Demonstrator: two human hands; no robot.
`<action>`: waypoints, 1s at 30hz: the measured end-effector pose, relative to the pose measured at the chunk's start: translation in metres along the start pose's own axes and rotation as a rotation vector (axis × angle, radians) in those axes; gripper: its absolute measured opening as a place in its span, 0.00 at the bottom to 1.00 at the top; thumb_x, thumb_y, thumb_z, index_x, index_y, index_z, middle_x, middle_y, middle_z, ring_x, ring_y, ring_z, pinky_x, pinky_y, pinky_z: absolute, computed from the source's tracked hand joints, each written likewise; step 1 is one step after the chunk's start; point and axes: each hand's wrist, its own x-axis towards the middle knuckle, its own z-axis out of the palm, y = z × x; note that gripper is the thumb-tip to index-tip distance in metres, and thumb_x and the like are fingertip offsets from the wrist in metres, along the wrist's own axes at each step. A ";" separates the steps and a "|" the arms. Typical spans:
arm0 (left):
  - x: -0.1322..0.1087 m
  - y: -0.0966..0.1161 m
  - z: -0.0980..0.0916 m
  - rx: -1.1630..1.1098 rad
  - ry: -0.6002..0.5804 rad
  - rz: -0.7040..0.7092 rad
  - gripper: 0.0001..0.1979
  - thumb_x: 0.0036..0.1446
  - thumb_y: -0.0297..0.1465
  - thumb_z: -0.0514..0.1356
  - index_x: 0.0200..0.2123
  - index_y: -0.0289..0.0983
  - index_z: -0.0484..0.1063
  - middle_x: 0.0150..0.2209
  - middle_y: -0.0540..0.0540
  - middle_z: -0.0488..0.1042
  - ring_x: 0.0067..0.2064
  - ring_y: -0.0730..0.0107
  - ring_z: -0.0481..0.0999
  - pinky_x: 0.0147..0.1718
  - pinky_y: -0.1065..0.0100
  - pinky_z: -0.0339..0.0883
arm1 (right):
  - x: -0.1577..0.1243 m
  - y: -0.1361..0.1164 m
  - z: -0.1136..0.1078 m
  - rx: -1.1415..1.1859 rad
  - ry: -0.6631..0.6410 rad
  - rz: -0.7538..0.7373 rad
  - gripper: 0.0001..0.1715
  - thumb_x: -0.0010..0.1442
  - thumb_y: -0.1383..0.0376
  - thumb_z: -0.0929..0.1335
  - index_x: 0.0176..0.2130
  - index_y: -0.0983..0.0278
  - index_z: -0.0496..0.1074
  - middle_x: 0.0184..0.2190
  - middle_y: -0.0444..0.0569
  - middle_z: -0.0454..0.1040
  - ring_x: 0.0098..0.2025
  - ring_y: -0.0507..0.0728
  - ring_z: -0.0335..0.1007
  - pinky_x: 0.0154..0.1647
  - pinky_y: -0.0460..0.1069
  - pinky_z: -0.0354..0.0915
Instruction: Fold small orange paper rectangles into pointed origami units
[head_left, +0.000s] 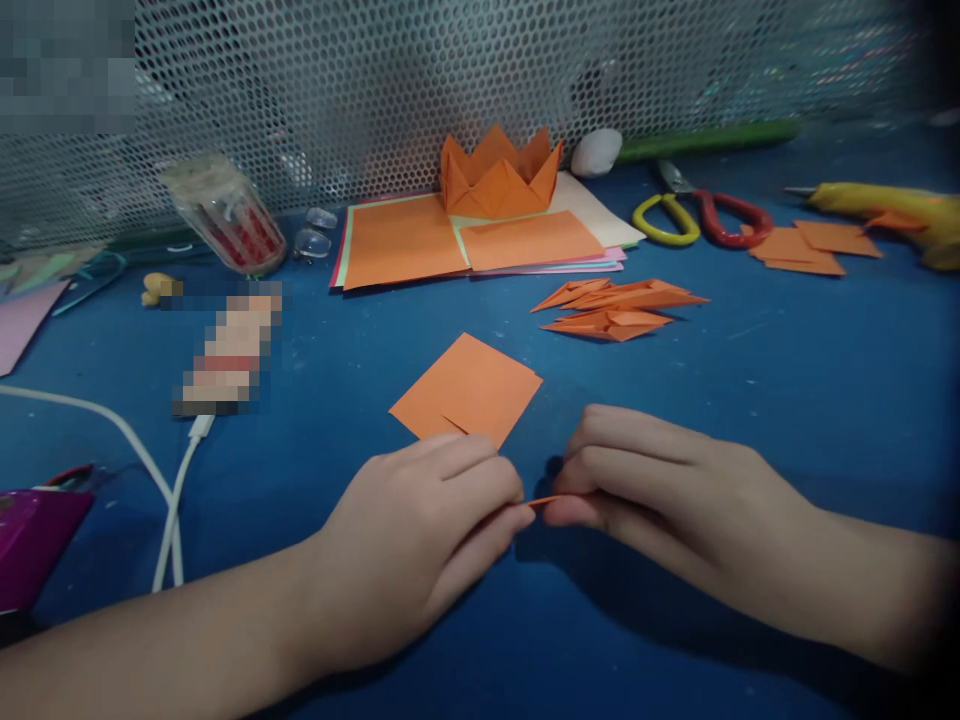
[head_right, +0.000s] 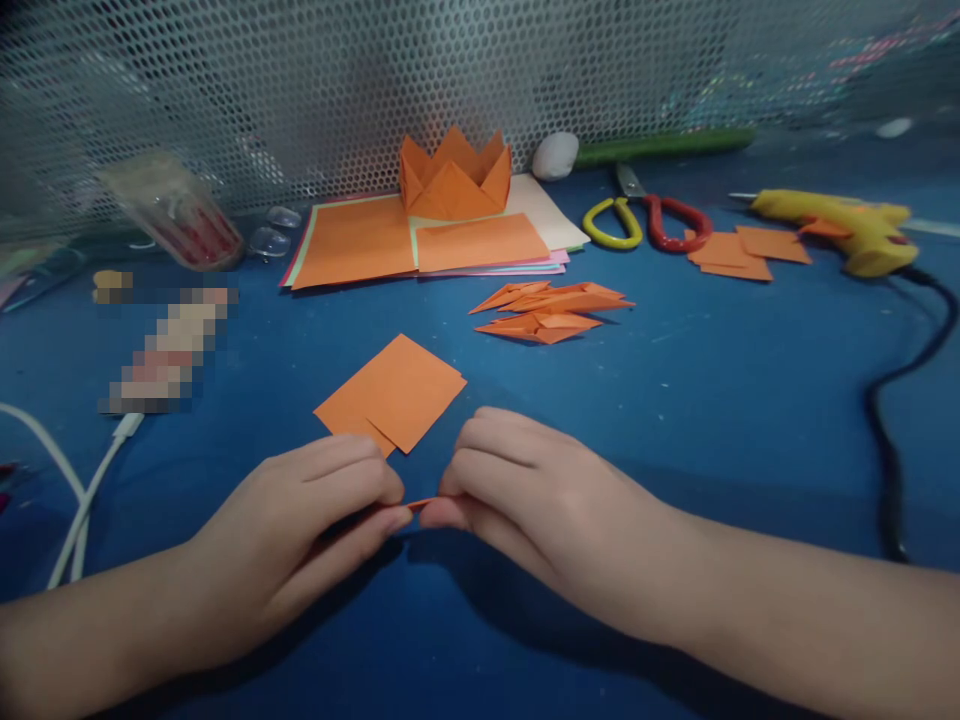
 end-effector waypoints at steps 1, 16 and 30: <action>0.000 0.000 -0.001 -0.016 -0.003 0.001 0.21 0.86 0.29 0.52 0.35 0.38 0.74 0.31 0.53 0.74 0.31 0.71 0.74 0.32 0.73 0.67 | 0.000 -0.001 0.000 0.011 0.012 0.004 0.28 0.89 0.59 0.60 0.35 0.60 0.74 0.30 0.45 0.76 0.30 0.51 0.77 0.31 0.44 0.73; -0.005 -0.014 0.011 -0.361 0.087 -0.233 0.17 0.81 0.31 0.58 0.34 0.42 0.68 0.30 0.57 0.71 0.31 0.71 0.71 0.31 0.71 0.62 | 0.005 0.013 -0.007 0.303 -0.074 0.219 0.33 0.87 0.46 0.62 0.35 0.59 0.76 0.28 0.43 0.79 0.28 0.52 0.76 0.29 0.45 0.69; -0.015 -0.013 0.017 -0.022 0.131 -0.266 0.14 0.83 0.38 0.59 0.61 0.43 0.82 0.63 0.39 0.83 0.62 0.49 0.79 0.64 0.52 0.73 | 0.012 0.031 -0.031 0.121 -0.091 0.577 0.50 0.72 0.21 0.55 0.24 0.55 0.68 0.20 0.47 0.73 0.23 0.60 0.69 0.26 0.55 0.65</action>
